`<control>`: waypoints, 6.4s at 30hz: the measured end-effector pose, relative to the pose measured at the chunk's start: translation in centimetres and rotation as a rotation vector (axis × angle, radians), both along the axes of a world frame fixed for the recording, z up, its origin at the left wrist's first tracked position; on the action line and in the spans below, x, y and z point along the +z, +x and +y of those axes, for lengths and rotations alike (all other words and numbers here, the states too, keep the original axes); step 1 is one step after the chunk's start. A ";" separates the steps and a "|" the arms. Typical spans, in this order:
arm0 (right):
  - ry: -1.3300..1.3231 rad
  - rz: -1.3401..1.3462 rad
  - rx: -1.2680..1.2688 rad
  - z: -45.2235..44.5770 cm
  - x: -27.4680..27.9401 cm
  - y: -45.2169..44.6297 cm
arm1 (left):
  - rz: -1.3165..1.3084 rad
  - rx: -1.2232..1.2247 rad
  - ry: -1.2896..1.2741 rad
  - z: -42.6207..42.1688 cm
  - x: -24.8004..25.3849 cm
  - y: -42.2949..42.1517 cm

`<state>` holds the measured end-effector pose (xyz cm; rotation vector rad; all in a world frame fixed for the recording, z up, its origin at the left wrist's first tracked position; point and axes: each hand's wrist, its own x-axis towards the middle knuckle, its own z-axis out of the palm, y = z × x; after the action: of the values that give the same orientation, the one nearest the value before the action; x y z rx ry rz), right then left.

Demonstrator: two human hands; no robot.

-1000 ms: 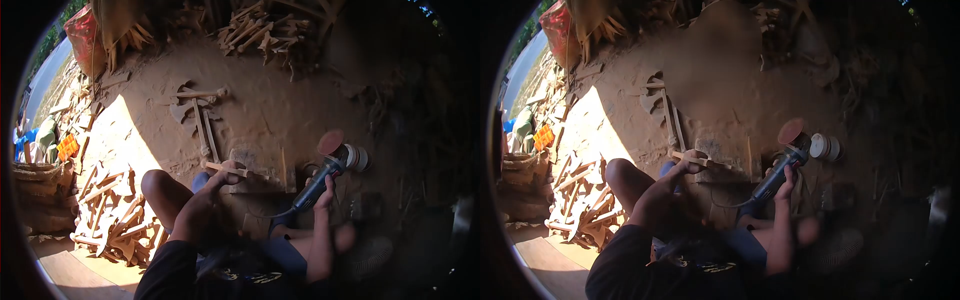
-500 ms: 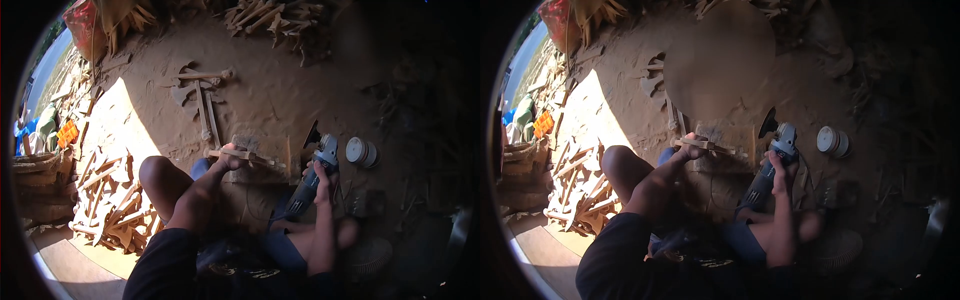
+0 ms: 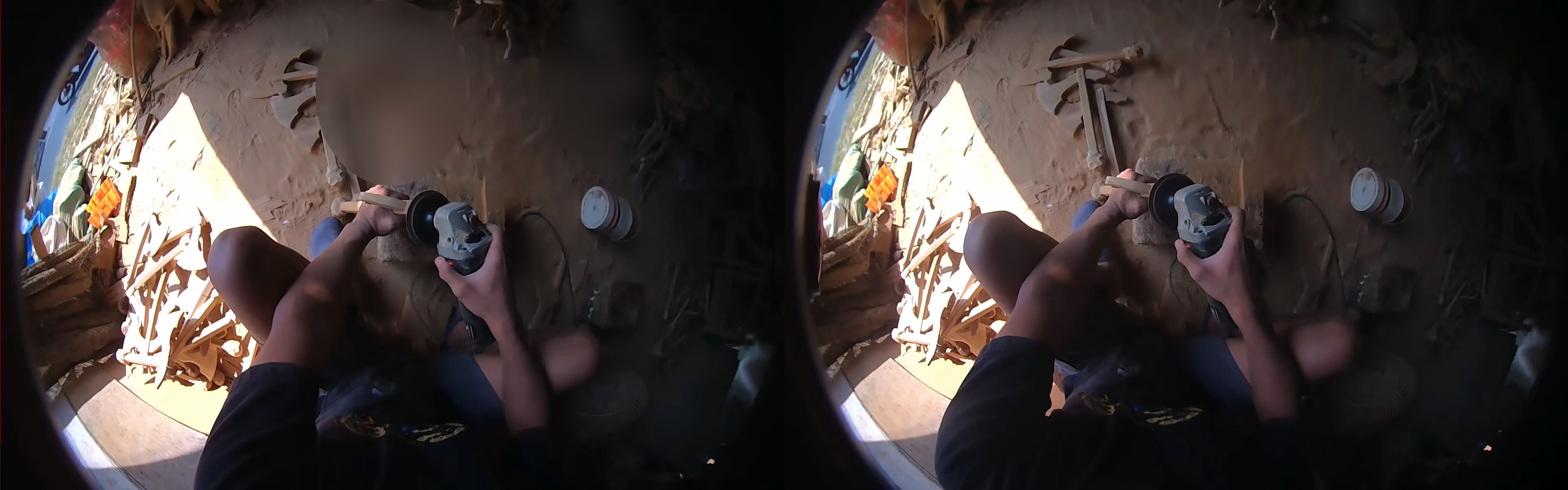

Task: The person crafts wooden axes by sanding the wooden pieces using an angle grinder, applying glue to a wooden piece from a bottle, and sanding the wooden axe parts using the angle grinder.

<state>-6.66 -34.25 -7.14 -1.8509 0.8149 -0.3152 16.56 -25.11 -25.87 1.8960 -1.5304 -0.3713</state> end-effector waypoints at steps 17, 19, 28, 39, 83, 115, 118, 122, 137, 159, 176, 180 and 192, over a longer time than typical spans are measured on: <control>-0.010 0.113 -0.054 -0.6 -1.5 0.6 | 0.183 0.078 -0.049 0.4 1.4 -0.8; -0.069 0.164 -0.040 -0.2 -0.2 1.1 | 0.183 0.104 -0.055 0.1 1.3 -0.9; -0.055 0.051 -0.136 -0.3 -1.3 0.2 | 0.119 0.104 0.045 0.6 1.4 -0.8; 0.040 -0.032 -0.168 0.4 -1.7 -0.2 | 0.172 0.095 0.058 1.0 -0.1 -0.8; 0.049 -0.002 -0.129 1.2 -2.7 -0.2 | 0.210 0.135 -0.093 0.4 0.3 -1.1; -0.082 -0.088 -0.220 -1.0 -1.7 -1.6 | 0.185 0.035 0.063 1.6 -0.4 0.3; 0.236 -0.320 -0.280 -2.5 0.2 -2.3 | 0.125 -0.002 0.155 2.0 -2.6 1.7; 0.104 -0.497 -0.284 -4.9 4.0 -3.9 | -0.205 0.001 0.111 0.7 0.4 2.5; -0.117 -0.352 -0.149 -3.1 -2.4 -4.7 | -0.495 0.196 0.724 -1.0 14.9 -4.0; -0.166 -0.070 -0.141 -1.2 -1.0 -4.7 | -0.470 0.235 0.724 -1.2 15.4 -5.5; -0.109 -0.332 -0.315 -5.5 7.0 -6.5 | -0.252 0.325 0.336 -1.7 21.8 -2.6; -0.405 -0.139 -0.503 -9.3 12.8 -5.7 | -0.001 0.382 0.210 -2.3 29.0 0.6; -0.473 -0.299 -0.499 -15.3 8.9 -5.4 | 0.648 0.293 0.142 -5.9 25.2 2.7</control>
<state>-12.07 -49.53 1.74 -1.9329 1.0446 -1.1552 19.31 -30.98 -0.69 1.8172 -0.8067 -0.8740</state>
